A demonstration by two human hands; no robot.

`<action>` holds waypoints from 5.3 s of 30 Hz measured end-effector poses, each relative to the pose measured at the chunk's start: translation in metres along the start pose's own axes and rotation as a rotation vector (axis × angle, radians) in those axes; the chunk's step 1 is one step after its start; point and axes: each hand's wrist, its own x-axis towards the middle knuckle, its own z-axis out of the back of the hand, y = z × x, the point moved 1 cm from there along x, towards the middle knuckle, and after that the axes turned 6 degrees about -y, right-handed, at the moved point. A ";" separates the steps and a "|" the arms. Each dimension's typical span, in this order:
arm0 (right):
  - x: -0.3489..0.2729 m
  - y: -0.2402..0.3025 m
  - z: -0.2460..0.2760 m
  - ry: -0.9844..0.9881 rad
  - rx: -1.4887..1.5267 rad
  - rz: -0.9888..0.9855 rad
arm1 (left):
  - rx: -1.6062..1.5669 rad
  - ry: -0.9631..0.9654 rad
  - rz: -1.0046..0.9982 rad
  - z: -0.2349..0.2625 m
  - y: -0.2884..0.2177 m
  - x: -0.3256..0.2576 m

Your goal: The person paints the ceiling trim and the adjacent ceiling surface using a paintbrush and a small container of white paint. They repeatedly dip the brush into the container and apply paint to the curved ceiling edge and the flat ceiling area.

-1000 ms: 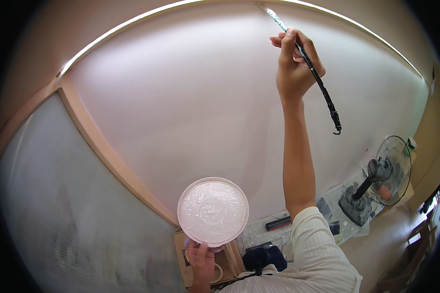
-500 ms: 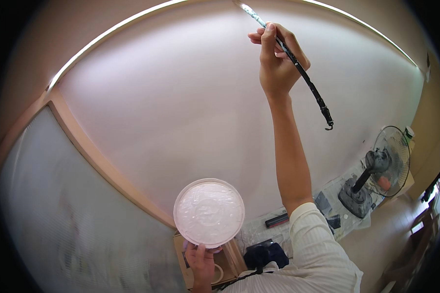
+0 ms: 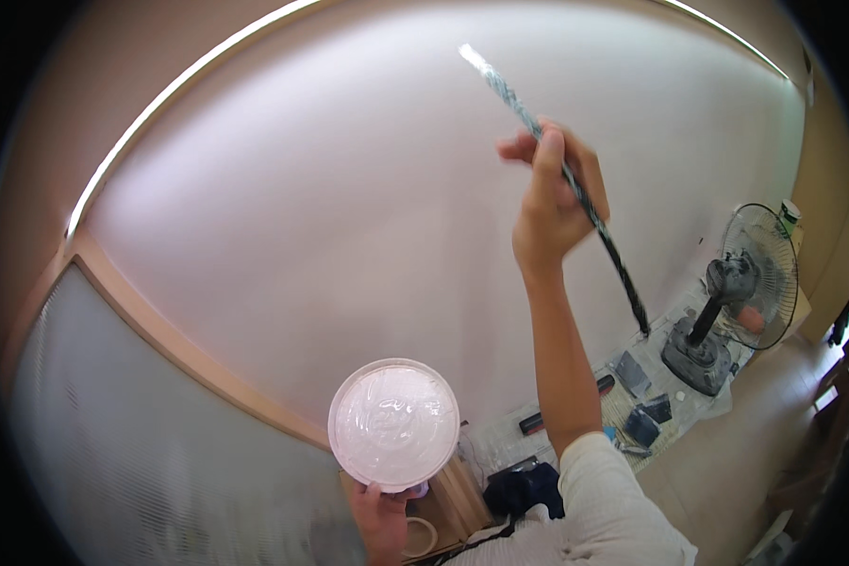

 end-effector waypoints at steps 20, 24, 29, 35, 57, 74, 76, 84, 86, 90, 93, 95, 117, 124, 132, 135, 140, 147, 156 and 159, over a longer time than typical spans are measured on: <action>-0.075 0.079 -0.038 0.507 0.122 -0.033 | -0.002 -0.171 -0.009 0.029 0.000 -0.053; -0.084 0.075 -0.110 0.563 0.197 0.080 | -0.074 -0.177 -0.018 0.034 0.010 -0.058; -0.095 0.070 -0.173 0.657 0.188 0.132 | -0.069 -0.171 -0.058 0.047 0.014 -0.057; -0.111 0.060 -0.207 0.653 0.162 0.165 | -0.102 -0.119 -0.081 0.050 0.008 -0.047; -0.080 0.045 -0.176 0.578 0.005 0.213 | -0.141 -0.028 -0.089 0.065 0.016 -0.018; -0.061 0.047 -0.148 0.492 0.058 0.241 | -0.104 -0.109 -0.099 0.037 0.001 -0.021; -0.056 0.038 -0.141 0.435 0.048 0.210 | -0.106 -0.087 -0.083 0.034 -0.001 -0.016; -0.097 0.049 0.036 0.264 0.039 -0.120 | -0.149 -0.160 -0.127 0.108 0.042 -0.029; -0.118 0.052 0.100 0.208 -0.086 -0.154 | -0.401 -0.076 -0.006 0.109 0.038 -0.026; -0.163 0.075 0.202 0.001 -0.301 -0.344 | -0.421 0.056 0.068 0.100 0.039 -0.037; -0.201 0.081 0.270 -0.080 -0.411 -0.415 | -0.382 0.063 0.061 0.100 0.044 -0.037; -0.212 0.086 0.292 -0.042 -0.518 -0.427 | -0.387 -0.010 0.071 0.104 0.053 -0.038; -0.092 0.127 0.220 0.410 -0.192 -0.554 | -0.575 -0.123 0.042 0.036 0.065 -0.101; -0.060 0.146 0.201 0.412 -0.044 -0.544 | -0.431 -0.292 -0.019 0.005 0.047 -0.107; 0.022 0.140 0.193 0.616 0.189 -0.877 | -0.182 -0.197 -0.188 -0.095 0.042 -0.118; 0.052 0.133 0.177 0.883 0.225 -0.905 | -0.085 -0.225 -0.202 -0.114 0.047 -0.126; 0.064 0.122 0.141 1.251 0.221 -0.798 | 0.037 -0.161 -0.256 -0.128 0.040 -0.127; 0.032 0.122 0.108 1.486 0.162 -0.676 | 0.038 -0.090 -0.301 -0.105 0.032 -0.110; 0.010 0.109 0.102 1.449 0.136 -0.925 | 0.008 -0.079 -0.290 -0.080 0.038 -0.088; 0.003 0.097 0.104 1.312 0.149 -1.134 | 0.010 -0.090 -0.289 -0.074 0.038 -0.081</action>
